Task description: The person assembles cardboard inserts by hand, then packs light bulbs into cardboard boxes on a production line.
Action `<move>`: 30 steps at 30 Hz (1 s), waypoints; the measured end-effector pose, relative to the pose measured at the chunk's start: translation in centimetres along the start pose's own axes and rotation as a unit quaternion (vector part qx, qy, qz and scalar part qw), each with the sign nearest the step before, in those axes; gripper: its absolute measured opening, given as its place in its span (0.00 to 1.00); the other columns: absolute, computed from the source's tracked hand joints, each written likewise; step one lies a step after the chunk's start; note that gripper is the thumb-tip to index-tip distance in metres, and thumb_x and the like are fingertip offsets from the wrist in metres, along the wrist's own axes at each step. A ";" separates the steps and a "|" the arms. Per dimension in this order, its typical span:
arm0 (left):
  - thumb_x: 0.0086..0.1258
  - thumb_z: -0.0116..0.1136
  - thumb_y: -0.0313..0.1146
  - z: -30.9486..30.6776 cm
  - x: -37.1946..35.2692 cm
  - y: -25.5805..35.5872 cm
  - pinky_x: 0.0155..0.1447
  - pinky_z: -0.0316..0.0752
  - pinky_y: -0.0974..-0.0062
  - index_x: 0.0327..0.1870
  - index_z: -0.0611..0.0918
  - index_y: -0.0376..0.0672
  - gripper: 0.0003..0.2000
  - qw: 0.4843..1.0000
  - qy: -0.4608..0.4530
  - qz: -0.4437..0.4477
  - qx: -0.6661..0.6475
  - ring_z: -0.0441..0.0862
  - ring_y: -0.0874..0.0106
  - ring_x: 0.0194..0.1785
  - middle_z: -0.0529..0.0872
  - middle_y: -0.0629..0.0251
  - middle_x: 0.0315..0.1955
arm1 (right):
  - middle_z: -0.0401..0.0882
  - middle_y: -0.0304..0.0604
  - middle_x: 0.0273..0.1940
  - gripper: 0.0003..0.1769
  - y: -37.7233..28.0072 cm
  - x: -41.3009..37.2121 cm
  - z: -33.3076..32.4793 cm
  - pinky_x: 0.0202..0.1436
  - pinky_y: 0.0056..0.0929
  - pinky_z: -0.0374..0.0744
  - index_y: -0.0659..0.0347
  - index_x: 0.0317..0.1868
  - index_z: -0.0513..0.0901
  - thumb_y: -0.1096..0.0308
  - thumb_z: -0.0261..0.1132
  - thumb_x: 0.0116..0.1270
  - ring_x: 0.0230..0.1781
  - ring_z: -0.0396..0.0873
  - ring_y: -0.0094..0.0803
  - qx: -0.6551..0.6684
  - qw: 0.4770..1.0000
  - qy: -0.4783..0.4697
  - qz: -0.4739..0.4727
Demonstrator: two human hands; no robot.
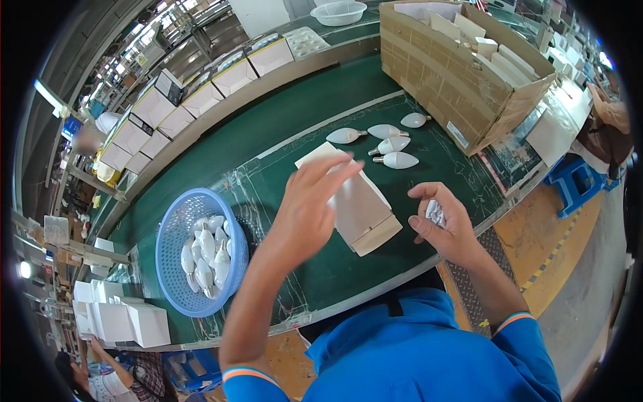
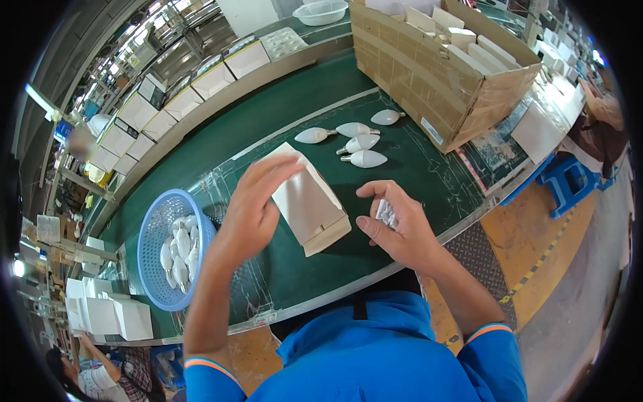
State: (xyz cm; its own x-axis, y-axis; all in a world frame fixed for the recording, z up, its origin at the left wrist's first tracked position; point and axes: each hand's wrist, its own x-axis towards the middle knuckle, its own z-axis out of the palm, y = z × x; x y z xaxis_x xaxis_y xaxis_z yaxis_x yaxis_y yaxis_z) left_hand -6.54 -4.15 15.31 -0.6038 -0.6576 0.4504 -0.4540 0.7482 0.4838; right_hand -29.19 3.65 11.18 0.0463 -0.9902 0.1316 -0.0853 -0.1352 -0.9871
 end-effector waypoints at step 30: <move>0.38 0.74 0.36 -3.4 -4.1 -3.6 0.54 0.62 0.60 0.51 0.76 0.48 0.32 0.980 -0.097 -0.019 0.174 0.68 0.63 0.57 0.72 0.62 0.53 | 0.68 0.50 0.35 0.20 2.1 -1.6 4.3 0.37 0.39 0.72 0.65 0.34 0.74 0.88 0.60 0.36 0.35 0.71 0.46 -0.362 0.898 -0.013 -0.250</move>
State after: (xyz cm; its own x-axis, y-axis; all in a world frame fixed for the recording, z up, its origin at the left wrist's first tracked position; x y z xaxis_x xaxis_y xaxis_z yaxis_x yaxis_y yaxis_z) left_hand -0.21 -4.47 14.28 -0.6797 -0.6822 0.2693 -0.6545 0.7299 0.1971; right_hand -25.19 5.08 8.50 0.2806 -0.8000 0.5303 -0.6723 -0.5581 -0.4864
